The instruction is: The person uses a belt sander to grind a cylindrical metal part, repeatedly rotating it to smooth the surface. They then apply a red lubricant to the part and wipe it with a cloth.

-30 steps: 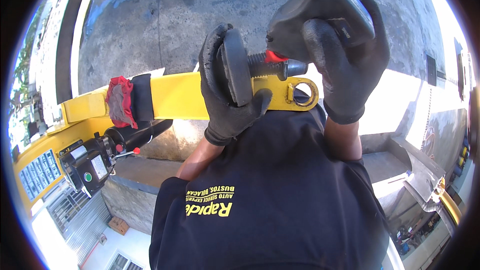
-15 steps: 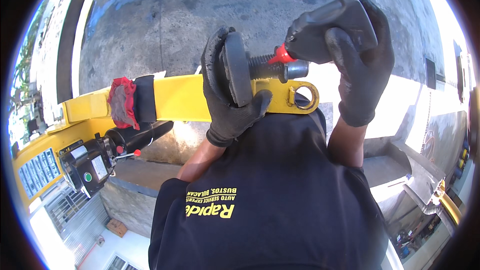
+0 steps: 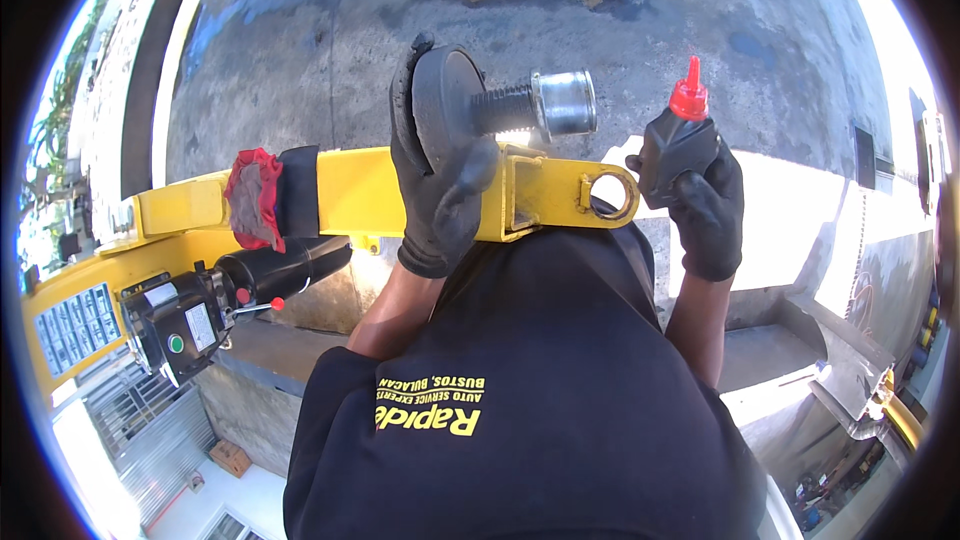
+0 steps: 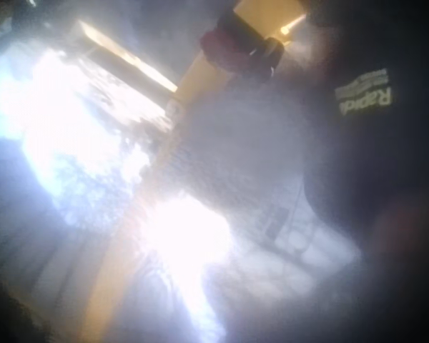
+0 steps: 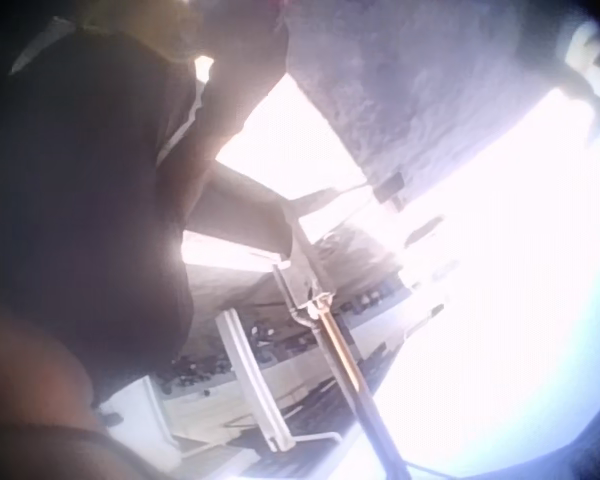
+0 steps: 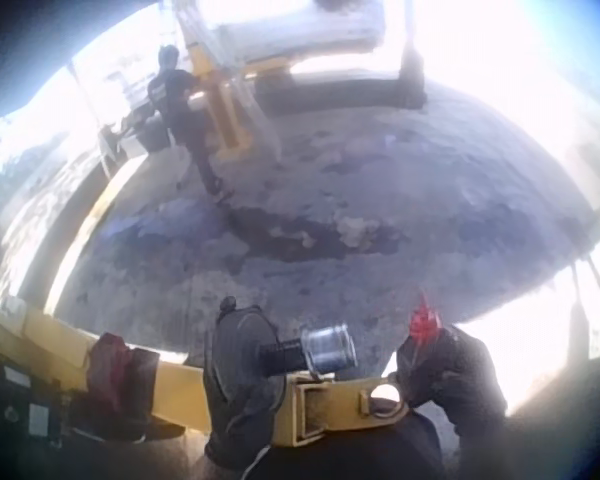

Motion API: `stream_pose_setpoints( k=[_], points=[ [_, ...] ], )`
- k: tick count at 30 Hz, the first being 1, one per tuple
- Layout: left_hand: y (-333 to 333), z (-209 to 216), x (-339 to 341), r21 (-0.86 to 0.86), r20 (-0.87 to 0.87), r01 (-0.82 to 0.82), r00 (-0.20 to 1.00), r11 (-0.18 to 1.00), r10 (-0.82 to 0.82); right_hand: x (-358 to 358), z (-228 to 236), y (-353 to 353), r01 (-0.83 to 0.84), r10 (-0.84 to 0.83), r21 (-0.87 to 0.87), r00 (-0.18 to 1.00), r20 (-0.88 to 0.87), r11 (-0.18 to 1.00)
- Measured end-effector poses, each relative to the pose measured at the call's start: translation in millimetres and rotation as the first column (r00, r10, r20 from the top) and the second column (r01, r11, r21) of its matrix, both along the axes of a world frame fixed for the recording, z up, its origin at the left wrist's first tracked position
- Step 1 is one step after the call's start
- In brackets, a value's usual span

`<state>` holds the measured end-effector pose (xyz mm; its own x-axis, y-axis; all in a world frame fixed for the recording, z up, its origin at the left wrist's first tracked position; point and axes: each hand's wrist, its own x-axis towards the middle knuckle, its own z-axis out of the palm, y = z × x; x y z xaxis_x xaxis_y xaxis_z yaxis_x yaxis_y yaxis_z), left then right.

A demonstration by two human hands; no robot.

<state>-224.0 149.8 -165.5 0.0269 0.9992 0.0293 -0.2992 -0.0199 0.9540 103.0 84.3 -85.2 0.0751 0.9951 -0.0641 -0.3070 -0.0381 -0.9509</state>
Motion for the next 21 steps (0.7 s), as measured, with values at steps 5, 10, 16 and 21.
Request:
stream_pose_setpoints(
  k=[5, 10, 16, 21],
  points=[
    [79.4, 60.9, 19.6, 0.462, -0.235, 0.079, 0.971, 0.883, 0.036, -37.7, 4.9, -1.4, -0.128, 0.107, 0.054, 0.954, 0.281, 0.99],
    [194.6, 66.9, 3.1, 0.673, -0.143, 0.161, 0.986, 0.721, -0.087, -95.5, 44.4, 10.4, -0.246, 0.213, 0.037, 0.897, 0.389, 0.969],
    [205.4, 89.6, 41.9, 0.079, 0.507, 0.104, 0.852, 0.991, -0.13, -138.7, 66.8, 63.2, -0.35, 0.069, 0.489, 0.861, 0.504, 0.799],
    [221.5, 49.9, 35.0, 0.079, 0.459, 0.054, 0.884, 0.995, -0.085, -221.3, 119.5, 114.4, -0.577, 0.415, 0.365, 0.8, 0.432, 0.731]
  ],
)
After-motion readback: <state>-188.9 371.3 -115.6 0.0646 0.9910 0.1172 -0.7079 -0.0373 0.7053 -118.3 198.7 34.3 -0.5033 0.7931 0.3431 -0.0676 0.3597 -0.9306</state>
